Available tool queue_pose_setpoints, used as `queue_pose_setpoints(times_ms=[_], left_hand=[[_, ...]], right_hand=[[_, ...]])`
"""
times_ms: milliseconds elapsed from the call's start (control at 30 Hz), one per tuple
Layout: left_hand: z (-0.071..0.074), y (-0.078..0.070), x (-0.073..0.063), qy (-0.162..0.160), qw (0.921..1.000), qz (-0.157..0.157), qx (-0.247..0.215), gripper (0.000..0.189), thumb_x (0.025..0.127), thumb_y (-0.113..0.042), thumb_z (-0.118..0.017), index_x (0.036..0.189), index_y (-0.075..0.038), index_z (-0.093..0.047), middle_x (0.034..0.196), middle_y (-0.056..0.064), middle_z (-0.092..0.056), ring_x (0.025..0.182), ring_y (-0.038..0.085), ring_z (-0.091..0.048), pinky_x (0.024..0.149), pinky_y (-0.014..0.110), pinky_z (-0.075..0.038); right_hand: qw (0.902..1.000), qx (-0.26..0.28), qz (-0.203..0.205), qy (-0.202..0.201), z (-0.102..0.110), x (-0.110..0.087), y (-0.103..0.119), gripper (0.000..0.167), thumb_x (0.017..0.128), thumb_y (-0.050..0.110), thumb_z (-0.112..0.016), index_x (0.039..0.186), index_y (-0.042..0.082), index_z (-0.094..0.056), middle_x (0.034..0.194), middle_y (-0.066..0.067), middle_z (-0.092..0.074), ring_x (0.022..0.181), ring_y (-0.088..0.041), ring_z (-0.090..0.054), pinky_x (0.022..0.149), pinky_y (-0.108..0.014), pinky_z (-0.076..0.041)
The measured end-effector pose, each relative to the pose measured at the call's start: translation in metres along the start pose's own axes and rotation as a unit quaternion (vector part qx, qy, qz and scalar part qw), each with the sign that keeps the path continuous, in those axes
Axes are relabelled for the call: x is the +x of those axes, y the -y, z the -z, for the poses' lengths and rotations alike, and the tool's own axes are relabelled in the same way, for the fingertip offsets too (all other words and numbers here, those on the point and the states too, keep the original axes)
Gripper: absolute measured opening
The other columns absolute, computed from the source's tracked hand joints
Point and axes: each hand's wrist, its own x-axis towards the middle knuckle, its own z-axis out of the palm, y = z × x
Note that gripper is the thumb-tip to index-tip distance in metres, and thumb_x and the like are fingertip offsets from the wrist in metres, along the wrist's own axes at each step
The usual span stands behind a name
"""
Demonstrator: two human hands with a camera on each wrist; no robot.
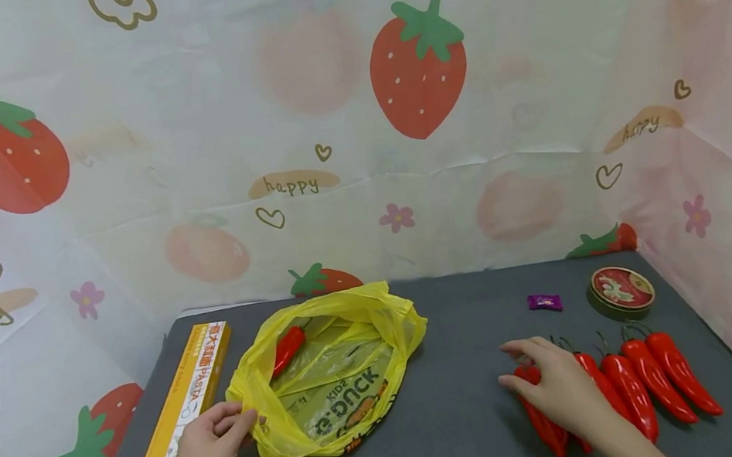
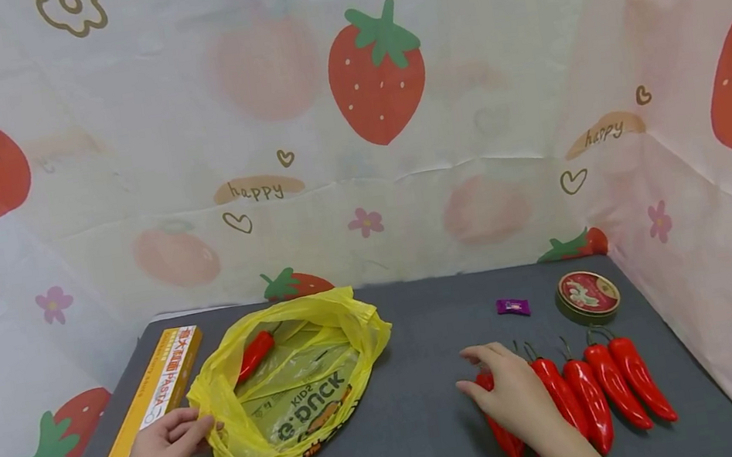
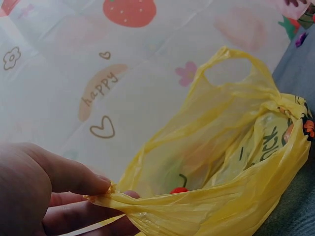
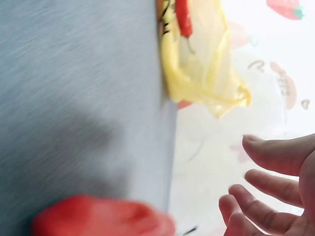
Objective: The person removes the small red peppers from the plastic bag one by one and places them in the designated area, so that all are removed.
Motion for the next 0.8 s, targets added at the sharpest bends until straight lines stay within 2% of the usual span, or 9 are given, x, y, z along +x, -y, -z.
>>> queue_pose_setpoints(times_ms=[267,567,800], left_hand=[[0.0,0.002,0.002,0.001,0.9999,-0.007,-0.007,0.036,0.096,-0.026,-0.069,0.116,0.004,-0.067,0.092,0.008,-0.079,0.079,0.005,-0.071,0.072,0.029,-0.061],[-0.003,0.001,0.002,0.006,0.9998,-0.018,-0.005,0.033,0.096,-0.024,-0.069,0.115,0.004,-0.068,0.092,0.008,-0.079,0.079,0.008,-0.071,0.073,0.03,-0.061],[-0.002,0.001,0.001,0.002,0.9999,-0.016,-0.001,0.033,0.096,-0.022,-0.07,0.116,0.004,-0.067,0.092,0.008,-0.079,0.078,0.01,-0.071,0.071,0.029,-0.06]], right_hand=[[0.9975,0.037,0.059,-0.005,-0.013,0.021,0.038,0.04,0.085,0.023,-0.082,0.123,0.018,-0.07,0.115,0.002,-0.069,0.095,-0.015,-0.064,0.071,-0.026,-0.054],[0.9919,0.086,0.092,0.016,-0.035,0.044,0.073,0.04,0.085,0.019,-0.082,0.123,0.017,-0.07,0.113,0.0,-0.07,0.093,-0.014,-0.067,0.075,-0.031,-0.057],[0.9817,0.111,0.135,0.075,-0.05,0.068,0.106,0.036,0.091,0.025,-0.077,0.125,0.019,-0.068,0.116,-0.004,-0.07,0.095,-0.015,-0.067,0.075,-0.032,-0.056]])
